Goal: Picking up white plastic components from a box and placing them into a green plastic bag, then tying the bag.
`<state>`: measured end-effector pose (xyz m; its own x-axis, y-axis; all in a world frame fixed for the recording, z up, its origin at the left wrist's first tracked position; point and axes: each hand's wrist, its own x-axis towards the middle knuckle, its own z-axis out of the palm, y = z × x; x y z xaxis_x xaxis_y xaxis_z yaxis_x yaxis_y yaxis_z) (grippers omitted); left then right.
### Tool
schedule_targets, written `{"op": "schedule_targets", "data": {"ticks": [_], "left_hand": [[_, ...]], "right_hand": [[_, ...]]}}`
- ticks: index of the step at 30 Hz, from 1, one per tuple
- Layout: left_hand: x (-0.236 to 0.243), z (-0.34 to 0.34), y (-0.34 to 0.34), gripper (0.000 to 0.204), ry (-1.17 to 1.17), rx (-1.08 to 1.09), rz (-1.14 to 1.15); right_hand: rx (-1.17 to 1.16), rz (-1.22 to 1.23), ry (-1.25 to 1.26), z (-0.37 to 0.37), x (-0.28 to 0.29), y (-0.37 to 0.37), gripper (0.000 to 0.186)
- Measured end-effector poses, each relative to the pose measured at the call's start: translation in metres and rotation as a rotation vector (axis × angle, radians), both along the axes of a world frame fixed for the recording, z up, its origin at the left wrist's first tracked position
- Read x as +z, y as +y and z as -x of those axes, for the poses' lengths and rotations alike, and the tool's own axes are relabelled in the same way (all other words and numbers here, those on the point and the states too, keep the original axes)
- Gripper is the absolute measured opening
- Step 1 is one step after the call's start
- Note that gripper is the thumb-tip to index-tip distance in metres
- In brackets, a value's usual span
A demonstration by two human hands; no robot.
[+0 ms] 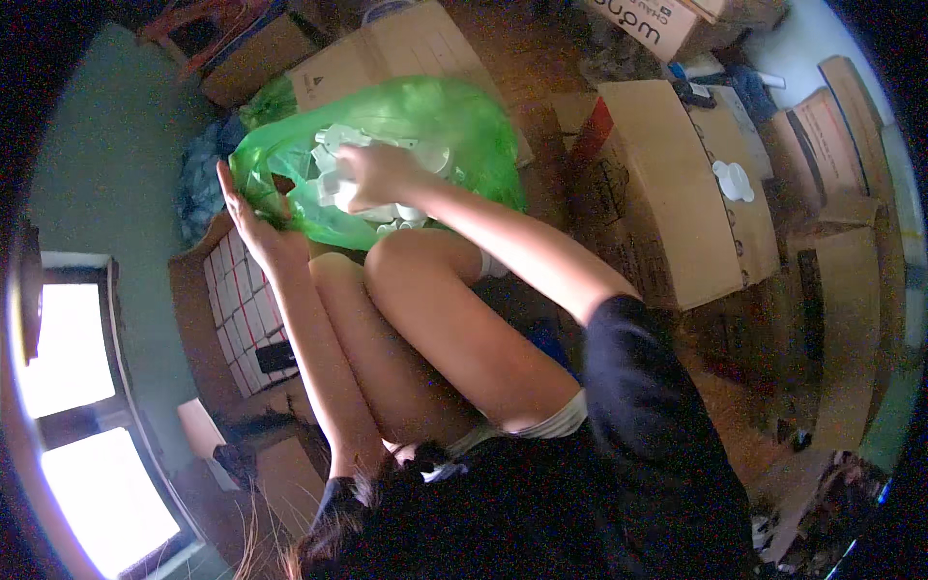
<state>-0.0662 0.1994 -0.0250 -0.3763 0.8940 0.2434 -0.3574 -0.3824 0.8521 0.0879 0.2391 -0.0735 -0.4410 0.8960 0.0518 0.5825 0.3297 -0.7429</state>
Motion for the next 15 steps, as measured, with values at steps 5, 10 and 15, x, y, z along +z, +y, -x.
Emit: {"op": "schedule_targets", "data": {"ticks": [5,10,15], "left_hand": [[-0.002,-0.023,0.008,0.063,0.092,-0.046,-0.038],[0.007,0.007,-0.002,0.060,0.173,0.080,0.027],[0.005,0.001,-0.001,0.054,0.132,0.092,0.088]], "right_hand": [[-0.195,-0.275,-0.150,0.043,-0.049,0.082,0.054],[-0.167,-0.739,0.051,0.017,-0.020,-0.014,0.055],[-0.324,-0.584,-0.087,-0.200,-0.002,-0.089,0.031]]}}
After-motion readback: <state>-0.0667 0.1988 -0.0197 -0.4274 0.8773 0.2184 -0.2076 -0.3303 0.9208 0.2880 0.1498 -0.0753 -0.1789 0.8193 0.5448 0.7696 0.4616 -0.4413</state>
